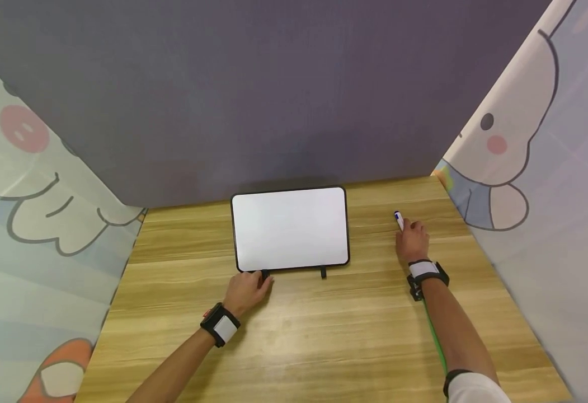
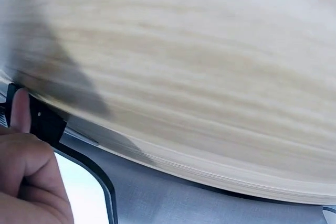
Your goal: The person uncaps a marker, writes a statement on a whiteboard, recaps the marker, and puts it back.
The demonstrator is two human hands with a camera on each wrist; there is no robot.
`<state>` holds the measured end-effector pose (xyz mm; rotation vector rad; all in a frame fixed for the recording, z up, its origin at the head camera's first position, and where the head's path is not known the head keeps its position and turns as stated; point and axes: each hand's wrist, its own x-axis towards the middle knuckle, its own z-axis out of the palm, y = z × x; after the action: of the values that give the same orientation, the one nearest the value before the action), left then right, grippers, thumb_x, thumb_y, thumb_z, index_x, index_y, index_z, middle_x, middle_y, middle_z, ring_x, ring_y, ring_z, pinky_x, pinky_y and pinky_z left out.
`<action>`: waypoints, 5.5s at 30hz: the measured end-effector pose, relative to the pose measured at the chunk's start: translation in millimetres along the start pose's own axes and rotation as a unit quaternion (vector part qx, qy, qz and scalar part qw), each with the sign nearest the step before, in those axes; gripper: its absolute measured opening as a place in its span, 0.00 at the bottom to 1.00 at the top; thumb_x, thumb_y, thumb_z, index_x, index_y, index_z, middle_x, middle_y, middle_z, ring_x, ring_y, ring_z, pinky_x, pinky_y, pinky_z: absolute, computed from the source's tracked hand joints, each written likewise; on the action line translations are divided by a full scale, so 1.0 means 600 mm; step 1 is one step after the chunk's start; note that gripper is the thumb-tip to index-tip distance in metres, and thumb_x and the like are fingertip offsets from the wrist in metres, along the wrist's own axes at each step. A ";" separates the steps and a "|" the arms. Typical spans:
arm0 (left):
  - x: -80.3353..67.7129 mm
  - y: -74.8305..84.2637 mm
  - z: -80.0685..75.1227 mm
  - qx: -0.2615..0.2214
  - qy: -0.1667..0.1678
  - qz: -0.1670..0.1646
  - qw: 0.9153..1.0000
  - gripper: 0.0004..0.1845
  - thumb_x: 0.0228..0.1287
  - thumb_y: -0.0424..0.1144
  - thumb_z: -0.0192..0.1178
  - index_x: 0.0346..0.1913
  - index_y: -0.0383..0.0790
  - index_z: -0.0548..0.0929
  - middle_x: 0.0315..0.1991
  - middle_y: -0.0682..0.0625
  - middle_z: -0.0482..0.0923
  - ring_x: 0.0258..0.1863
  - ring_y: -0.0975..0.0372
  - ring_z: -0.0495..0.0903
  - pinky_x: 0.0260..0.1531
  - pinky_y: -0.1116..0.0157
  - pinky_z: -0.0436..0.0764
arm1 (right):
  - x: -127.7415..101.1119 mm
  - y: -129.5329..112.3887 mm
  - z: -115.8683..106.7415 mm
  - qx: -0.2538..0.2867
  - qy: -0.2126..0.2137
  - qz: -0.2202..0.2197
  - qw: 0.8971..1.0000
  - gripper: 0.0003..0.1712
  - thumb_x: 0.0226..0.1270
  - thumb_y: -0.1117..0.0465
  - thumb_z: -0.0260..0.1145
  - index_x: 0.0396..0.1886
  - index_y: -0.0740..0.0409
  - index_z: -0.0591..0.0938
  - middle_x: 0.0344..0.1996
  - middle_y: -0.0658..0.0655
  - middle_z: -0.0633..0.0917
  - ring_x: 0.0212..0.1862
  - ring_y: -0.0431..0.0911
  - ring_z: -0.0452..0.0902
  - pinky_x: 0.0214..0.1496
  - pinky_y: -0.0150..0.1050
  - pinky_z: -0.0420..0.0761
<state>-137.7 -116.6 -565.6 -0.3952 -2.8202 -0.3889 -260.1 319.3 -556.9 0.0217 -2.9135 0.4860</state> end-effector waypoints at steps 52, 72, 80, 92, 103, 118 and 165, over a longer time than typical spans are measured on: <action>0.013 0.024 0.005 0.011 0.009 -0.061 0.998 0.19 0.56 0.41 0.61 0.12 0.40 0.71 0.09 0.49 0.71 0.10 0.61 0.70 0.09 0.66 0.64 | -0.062 -0.005 0.022 0.069 0.061 -0.037 0.995 0.21 0.63 0.72 0.52 0.56 0.75 0.68 0.42 0.79 0.72 0.40 0.71 0.68 0.37 0.60 0.68; 0.019 0.024 0.002 -0.013 0.005 -0.067 0.998 0.18 0.55 0.39 0.60 0.11 0.40 0.71 0.10 0.48 0.72 0.10 0.61 0.70 0.09 0.66 0.66 | -0.085 0.005 0.022 0.050 0.061 -0.072 0.994 0.19 0.58 0.74 0.53 0.50 0.71 0.75 0.38 0.73 0.76 0.39 0.66 0.69 0.39 0.58 0.67; 0.020 0.026 0.000 -0.014 -0.019 -0.079 0.997 0.20 0.57 0.39 0.59 0.10 0.41 0.68 0.09 0.49 0.70 0.10 0.62 0.69 0.09 0.67 0.64 | -0.099 0.015 0.022 0.043 0.045 -0.127 0.990 0.17 0.56 0.75 0.55 0.47 0.67 0.75 0.37 0.69 0.76 0.37 0.63 0.69 0.38 0.56 0.68; 0.024 0.022 0.002 -0.030 -0.021 -0.079 0.996 0.23 0.55 0.38 0.59 0.08 0.45 0.63 0.08 0.52 0.65 0.10 0.64 0.63 0.10 0.69 0.59 | -0.116 0.015 0.016 0.034 0.039 -0.206 0.977 0.17 0.51 0.78 0.59 0.43 0.65 0.77 0.32 0.64 0.77 0.33 0.57 0.69 0.35 0.50 0.67; 0.023 0.023 0.000 -0.034 -0.014 -0.074 0.997 0.23 0.56 0.38 0.60 0.07 0.43 0.64 0.08 0.52 0.65 0.10 0.63 0.64 0.10 0.68 0.61 | -0.133 0.013 0.010 0.043 0.001 -0.226 0.973 0.19 0.52 0.80 0.59 0.44 0.63 0.77 0.35 0.62 0.78 0.35 0.55 0.68 0.38 0.49 0.66; 0.020 0.020 0.001 -0.044 -0.014 -0.061 0.997 0.25 0.56 0.37 0.59 0.08 0.46 0.59 0.07 0.54 0.60 0.09 0.65 0.61 0.09 0.69 0.59 | -0.150 -0.005 0.004 0.038 -0.019 -0.251 0.967 0.16 0.55 0.77 0.60 0.44 0.60 0.77 0.36 0.58 0.78 0.37 0.52 0.69 0.39 0.48 0.69; 0.018 0.057 0.010 -0.052 -0.029 -0.021 0.998 0.27 0.60 0.38 0.58 0.08 0.47 0.57 0.07 0.56 0.57 0.09 0.68 0.57 0.09 0.74 0.55 | -0.196 -0.078 0.021 0.045 -0.034 -0.349 0.936 0.21 0.51 0.77 0.62 0.45 0.58 0.78 0.41 0.56 0.78 0.44 0.50 0.71 0.48 0.48 0.70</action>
<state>-138.8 -80.8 -560.4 -0.3751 -2.8762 -0.5438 -144.9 269.1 -575.5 1.0537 -2.6783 0.4818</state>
